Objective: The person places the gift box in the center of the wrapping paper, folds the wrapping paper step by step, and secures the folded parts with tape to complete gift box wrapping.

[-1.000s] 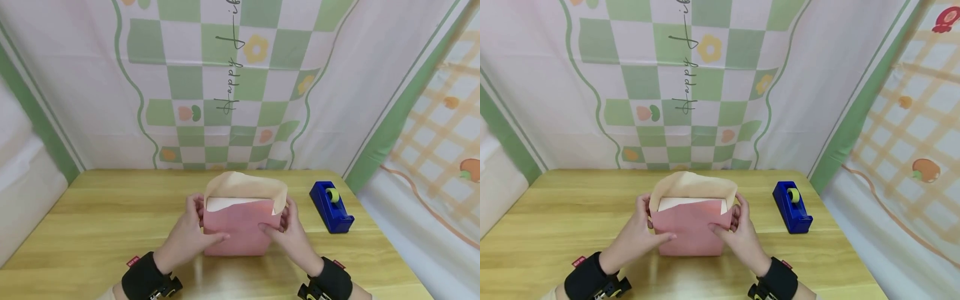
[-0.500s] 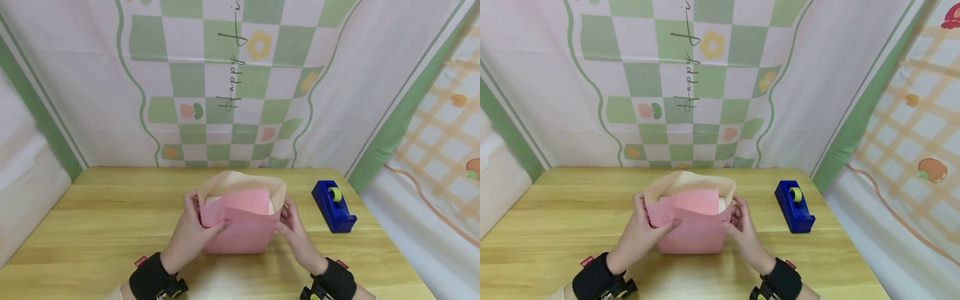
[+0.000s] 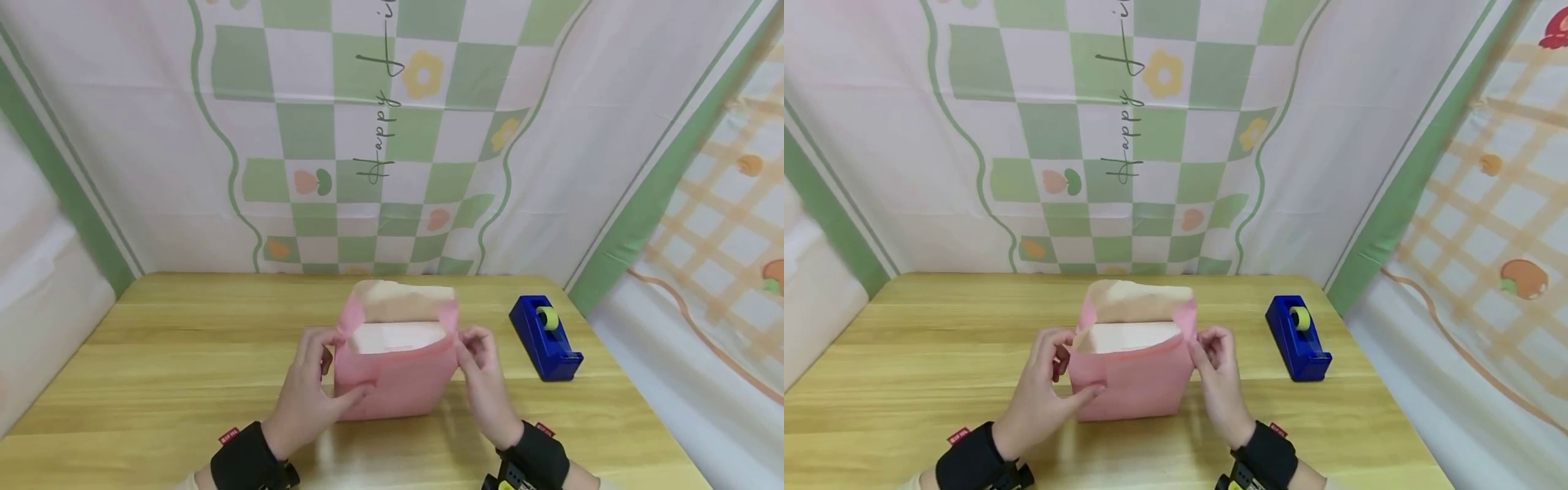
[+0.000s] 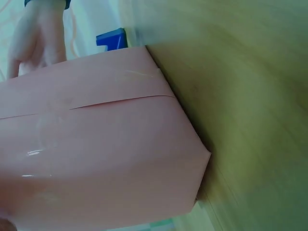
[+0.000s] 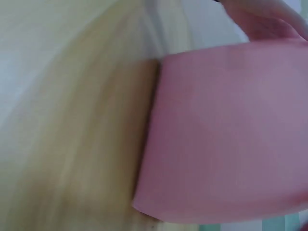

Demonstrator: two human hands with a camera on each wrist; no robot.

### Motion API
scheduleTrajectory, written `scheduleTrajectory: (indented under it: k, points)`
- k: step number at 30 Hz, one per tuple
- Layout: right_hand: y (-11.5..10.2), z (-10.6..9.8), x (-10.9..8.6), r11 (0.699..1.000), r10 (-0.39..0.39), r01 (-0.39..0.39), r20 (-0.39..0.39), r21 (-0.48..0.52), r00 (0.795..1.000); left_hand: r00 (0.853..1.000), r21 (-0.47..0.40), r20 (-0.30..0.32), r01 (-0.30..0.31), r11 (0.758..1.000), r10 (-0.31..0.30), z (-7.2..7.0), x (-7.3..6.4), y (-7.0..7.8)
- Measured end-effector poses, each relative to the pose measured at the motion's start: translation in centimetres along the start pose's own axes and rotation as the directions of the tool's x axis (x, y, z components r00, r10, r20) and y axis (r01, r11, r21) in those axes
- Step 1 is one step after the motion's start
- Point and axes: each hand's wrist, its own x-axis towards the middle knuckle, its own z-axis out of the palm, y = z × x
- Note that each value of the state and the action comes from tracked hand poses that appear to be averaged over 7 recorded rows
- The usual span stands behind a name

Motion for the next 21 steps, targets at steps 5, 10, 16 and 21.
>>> scheduleTrajectory:
  k: [5,10,16,21]
  points:
    - [0.7,-0.3,-0.7,0.977,-0.205,0.205,-0.004,0.059,0.979,1.000,-0.012,-0.027,0.002,1.000,-0.002,0.0,-0.1,0.2]
    - [0.4,-0.2,-0.8,0.991,-0.133,0.135,0.064,-0.015,0.989,0.987,-0.078,0.017,0.158,0.984,-0.157,0.1,-0.2,0.7]
    - [0.1,0.9,-0.4,0.994,-0.025,0.026,0.004,-0.103,1.000,0.967,-0.086,0.045,0.256,0.963,-0.253,0.4,0.0,1.1]
    - [0.4,1.9,-0.3,0.995,-0.057,0.054,-0.035,-0.081,0.998,0.932,-0.055,0.085,0.356,0.933,-0.351,0.3,0.5,1.7]
